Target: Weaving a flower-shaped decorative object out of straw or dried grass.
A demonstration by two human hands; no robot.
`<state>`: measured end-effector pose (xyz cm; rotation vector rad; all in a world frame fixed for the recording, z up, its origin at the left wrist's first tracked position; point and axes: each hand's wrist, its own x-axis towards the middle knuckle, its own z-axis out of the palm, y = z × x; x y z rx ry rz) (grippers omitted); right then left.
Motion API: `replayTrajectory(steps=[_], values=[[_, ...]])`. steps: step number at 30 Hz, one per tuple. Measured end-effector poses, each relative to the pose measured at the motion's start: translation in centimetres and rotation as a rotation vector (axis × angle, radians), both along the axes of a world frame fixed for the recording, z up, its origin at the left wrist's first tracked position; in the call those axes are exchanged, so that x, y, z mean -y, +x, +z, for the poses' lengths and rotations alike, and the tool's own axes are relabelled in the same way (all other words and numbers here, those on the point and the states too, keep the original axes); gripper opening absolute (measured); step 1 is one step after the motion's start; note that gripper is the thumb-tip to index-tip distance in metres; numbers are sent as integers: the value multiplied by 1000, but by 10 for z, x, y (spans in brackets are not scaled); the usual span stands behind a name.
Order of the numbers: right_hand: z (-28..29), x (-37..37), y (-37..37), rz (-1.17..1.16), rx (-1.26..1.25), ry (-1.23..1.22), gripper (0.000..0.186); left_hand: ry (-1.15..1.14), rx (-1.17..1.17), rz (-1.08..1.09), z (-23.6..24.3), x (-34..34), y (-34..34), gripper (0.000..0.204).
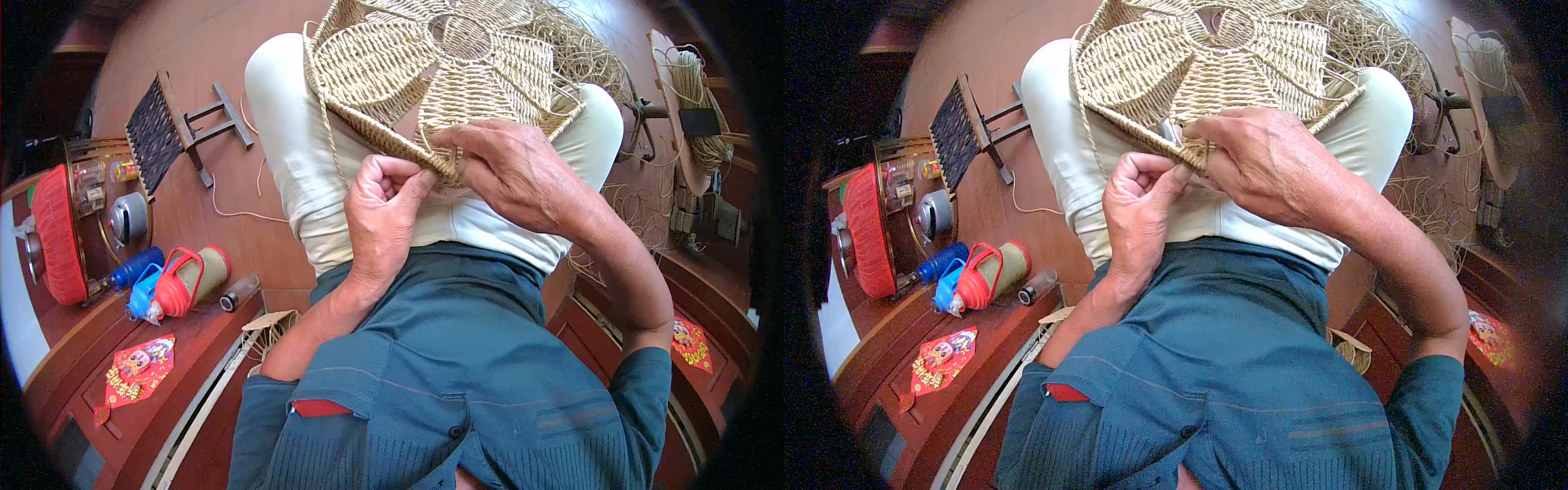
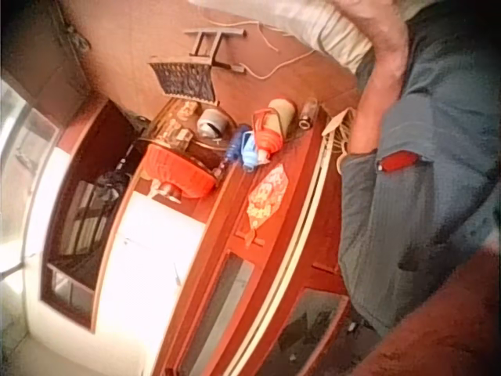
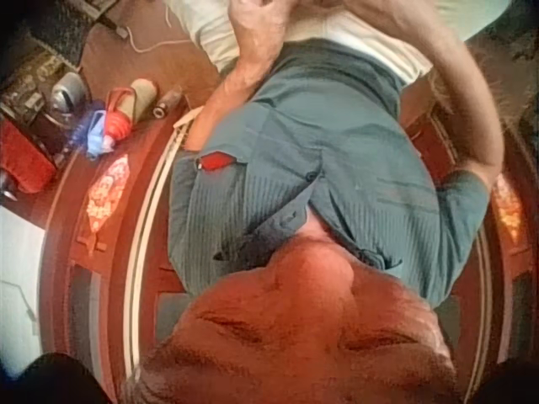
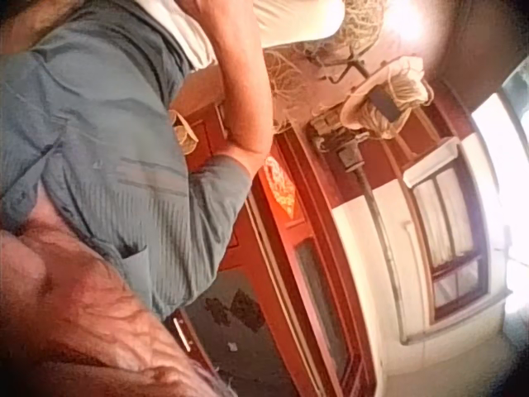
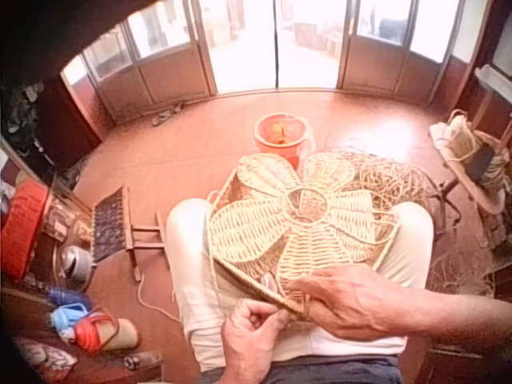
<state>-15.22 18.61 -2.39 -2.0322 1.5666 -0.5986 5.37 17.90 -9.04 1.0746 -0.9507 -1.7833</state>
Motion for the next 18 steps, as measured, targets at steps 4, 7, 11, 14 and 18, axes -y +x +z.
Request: replayTrajectory(steps=[4, 7, 11, 14, 18], values=[[9, 6, -4, 21, -15, 146, 30, 12, 246, -128, 2, -1, 5, 9], [18, 13, -6, 51, -70, 246, 28, 12, 261, -145, 3, -2, 5, 9], [23, 26, -7, 115, -127, 260, 25, -49, 229, -84, 3, -3, 0, 9], [23, 31, -7, 164, -139, 284, 23, -291, 449, -68, 3, -4, -2, 9], [23, 40, -5, 226, -181, 306, 21, -467, 535, -81, 0, 0, 1, 9]])
